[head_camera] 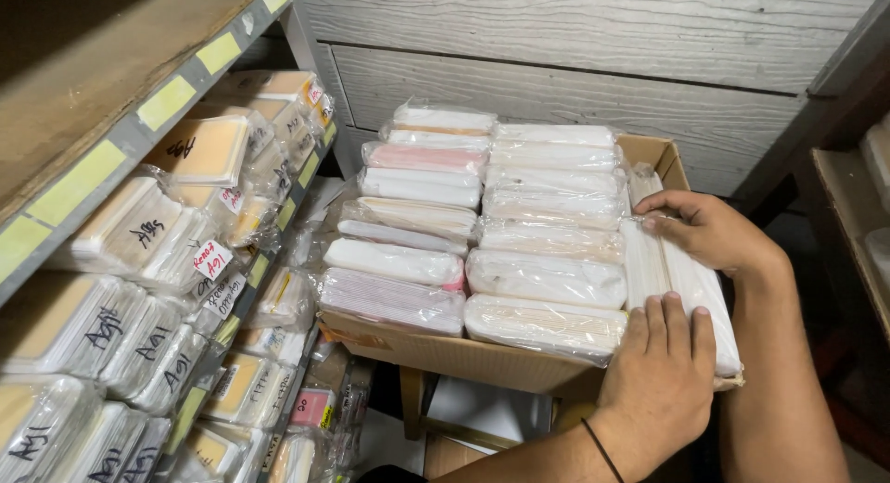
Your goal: The person repeatedly picks stacks of plastic-wrapped phone back covers from a shelf, briefly turns them over to view labels, and places them into a cardboard box. The process is repeated for several different labeled stacks throughout the clip.
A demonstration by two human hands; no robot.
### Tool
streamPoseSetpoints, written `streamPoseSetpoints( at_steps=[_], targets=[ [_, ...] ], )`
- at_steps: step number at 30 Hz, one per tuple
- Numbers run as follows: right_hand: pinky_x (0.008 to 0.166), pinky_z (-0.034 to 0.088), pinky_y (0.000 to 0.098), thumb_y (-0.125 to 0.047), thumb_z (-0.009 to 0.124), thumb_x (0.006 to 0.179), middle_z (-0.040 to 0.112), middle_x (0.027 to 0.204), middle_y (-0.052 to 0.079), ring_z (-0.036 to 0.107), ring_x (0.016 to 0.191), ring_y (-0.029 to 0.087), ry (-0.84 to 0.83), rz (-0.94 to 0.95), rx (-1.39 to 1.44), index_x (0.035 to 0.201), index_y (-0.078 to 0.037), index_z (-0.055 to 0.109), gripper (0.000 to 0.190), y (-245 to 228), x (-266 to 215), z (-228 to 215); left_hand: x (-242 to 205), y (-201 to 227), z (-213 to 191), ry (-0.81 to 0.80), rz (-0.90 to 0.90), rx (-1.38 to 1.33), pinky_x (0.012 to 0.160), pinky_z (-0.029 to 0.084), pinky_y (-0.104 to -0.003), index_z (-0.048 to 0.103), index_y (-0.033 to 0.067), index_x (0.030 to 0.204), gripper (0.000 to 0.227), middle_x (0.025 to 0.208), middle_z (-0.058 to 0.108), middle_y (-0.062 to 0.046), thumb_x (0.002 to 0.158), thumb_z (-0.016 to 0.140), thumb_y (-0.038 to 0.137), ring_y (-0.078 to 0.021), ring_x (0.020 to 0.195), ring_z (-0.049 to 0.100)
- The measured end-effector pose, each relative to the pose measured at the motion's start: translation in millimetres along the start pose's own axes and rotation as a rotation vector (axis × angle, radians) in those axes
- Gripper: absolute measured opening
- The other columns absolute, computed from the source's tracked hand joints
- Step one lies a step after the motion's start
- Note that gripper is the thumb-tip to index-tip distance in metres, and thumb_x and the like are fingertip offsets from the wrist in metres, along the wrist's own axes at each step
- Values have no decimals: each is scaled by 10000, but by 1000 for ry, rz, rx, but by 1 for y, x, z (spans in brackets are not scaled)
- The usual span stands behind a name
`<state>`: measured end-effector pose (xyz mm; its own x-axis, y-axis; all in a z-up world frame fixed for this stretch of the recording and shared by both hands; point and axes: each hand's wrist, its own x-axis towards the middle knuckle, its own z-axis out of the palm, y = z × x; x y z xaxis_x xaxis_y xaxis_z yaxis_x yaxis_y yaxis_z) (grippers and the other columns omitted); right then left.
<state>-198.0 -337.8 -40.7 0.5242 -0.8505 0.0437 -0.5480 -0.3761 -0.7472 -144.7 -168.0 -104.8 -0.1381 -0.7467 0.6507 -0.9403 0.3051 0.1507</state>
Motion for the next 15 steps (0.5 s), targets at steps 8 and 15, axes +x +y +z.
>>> streamPoseSetpoints(
  at_steps=[8, 15],
  targets=[
    [719, 379, 207, -82, 588, 760, 625, 888, 9, 516, 801, 92, 129, -168, 128, 914, -75, 636, 161, 10, -4, 7, -4, 7, -18, 310, 33, -44, 877, 373, -476, 507, -121, 1058, 308, 1097, 498, -365, 886, 333, 67, -480, 1021, 482],
    [751, 378, 227, -111, 566, 773, 638, 918, 1, 535, 839, 103, 92, -71, 10, 927, -102, 648, 175, 4, -3, 7, -10, 1, -9, 231, 50, -69, 901, 360, -470, 470, -98, 1125, 374, 1164, 457, -362, 897, 345, 172, -468, 1073, 459]
  ],
)
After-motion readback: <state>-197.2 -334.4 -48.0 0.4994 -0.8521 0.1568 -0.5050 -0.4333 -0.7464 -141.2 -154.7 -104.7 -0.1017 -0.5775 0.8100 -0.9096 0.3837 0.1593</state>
